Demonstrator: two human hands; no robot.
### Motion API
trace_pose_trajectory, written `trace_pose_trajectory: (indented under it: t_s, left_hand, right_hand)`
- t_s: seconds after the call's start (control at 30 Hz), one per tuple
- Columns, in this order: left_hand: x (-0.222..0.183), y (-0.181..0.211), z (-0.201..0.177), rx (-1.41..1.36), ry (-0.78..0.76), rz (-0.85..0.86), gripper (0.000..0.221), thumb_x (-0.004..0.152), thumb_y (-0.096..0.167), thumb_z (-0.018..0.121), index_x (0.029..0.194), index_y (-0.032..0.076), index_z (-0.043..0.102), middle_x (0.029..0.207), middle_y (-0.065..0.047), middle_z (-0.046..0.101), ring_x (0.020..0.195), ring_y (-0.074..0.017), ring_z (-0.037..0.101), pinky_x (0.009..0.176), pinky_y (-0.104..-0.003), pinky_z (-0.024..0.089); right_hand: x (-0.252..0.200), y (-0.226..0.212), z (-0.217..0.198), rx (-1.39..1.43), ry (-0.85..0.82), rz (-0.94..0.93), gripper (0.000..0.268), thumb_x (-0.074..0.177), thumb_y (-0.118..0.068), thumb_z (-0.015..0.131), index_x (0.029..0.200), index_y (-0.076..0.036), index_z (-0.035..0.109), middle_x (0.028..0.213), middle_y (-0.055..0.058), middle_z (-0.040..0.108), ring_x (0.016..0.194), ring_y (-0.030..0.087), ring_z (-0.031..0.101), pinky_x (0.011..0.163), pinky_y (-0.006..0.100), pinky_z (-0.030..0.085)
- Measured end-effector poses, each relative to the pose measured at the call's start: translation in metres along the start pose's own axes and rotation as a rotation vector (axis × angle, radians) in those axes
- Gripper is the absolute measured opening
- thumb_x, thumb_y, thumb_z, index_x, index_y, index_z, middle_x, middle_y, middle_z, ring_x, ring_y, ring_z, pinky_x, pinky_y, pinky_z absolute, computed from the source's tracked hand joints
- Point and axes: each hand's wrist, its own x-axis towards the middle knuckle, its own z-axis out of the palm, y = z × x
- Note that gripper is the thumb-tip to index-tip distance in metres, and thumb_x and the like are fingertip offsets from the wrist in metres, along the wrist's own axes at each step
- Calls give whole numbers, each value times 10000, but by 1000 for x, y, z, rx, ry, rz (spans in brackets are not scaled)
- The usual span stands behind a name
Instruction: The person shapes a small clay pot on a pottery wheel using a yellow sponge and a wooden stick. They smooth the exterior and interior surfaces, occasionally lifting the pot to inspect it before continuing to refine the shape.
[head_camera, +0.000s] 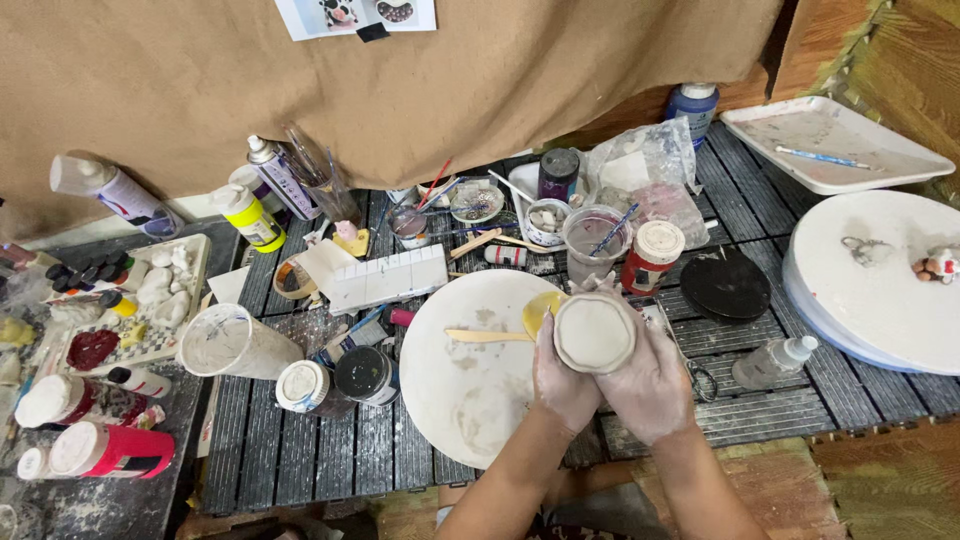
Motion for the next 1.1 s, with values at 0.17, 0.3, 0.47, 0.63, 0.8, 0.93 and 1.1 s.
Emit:
trace_pose_trajectory:
  t_s: [0.17, 0.3, 0.47, 0.63, 0.8, 0.93, 1.1]
  left_hand:
    - [-4, 1, -7, -132, -20, -1, 616, 1101, 481, 245, 1531, 85, 440, 1501, -99, 533, 1394, -262, 498, 1217, -445, 345]
    - [-12, 9, 2, -213, -130, 34, 601, 1100, 468, 250, 1544, 112, 442, 1509, -94, 519, 1404, -268, 478, 1217, -461, 319]
    - [-22, 23, 17, -177, -140, 44, 631, 1083, 482, 218, 1565, 111, 383, 1630, -97, 416, 1503, -240, 399, 1261, -408, 287]
    - [-26, 30, 27, -122, -158, 62, 657, 1090, 495, 165, 1597, 116, 341, 1647, -71, 376, 1501, -242, 341, 1252, -421, 265]
    - [-28, 32, 35, -15, -70, 40, 659, 1070, 493, 154, 1601, 157, 353, 1646, -46, 402, 1516, -201, 375, 1269, -380, 265]
    - [-9, 39, 41, -17, 20, -57, 737, 1020, 581, 157, 1544, 116, 383, 1556, -117, 442, 1435, -268, 418, 1208, -429, 290]
    - [8, 35, 65, 123, -29, 34, 706, 1087, 535, 194, 1560, 44, 380, 1578, -140, 448, 1469, -275, 417, 1240, -424, 306]
  right_hand:
    - [5, 4, -14, -590, 16, -21, 544, 1039, -250, 293, 1538, -59, 399, 1577, 135, 446, 1492, 291, 384, 1218, 446, 295]
    - [11, 4, -27, -1445, -71, -545, 503, 1070, -217, 338, 1536, -88, 477, 1664, 127, 379, 1588, 293, 245, 1305, 435, 146]
    - [12, 0, -28, -1240, -190, -515, 800, 989, -368, 541, 1647, -58, 207, 1732, 162, 231, 1623, 317, 150, 1293, 453, 103]
    - [8, -4, -15, -1427, -164, -434, 1260, 600, -386, 929, 1594, -60, 227, 1655, 182, 294, 1535, 319, 269, 1230, 468, 232]
    - [12, -9, -6, -1493, -136, -415, 1206, 566, -334, 946, 1553, -64, 310, 1612, 181, 372, 1496, 324, 358, 1212, 463, 279]
    - [22, -20, -3, -1325, -206, -575, 1137, 630, -238, 916, 1572, -48, 308, 1612, 201, 422, 1502, 323, 418, 1250, 464, 308]
    - [35, -25, 2, -956, -278, -645, 1162, 677, -168, 937, 1599, -59, 239, 1636, 239, 415, 1541, 325, 415, 1294, 464, 319]
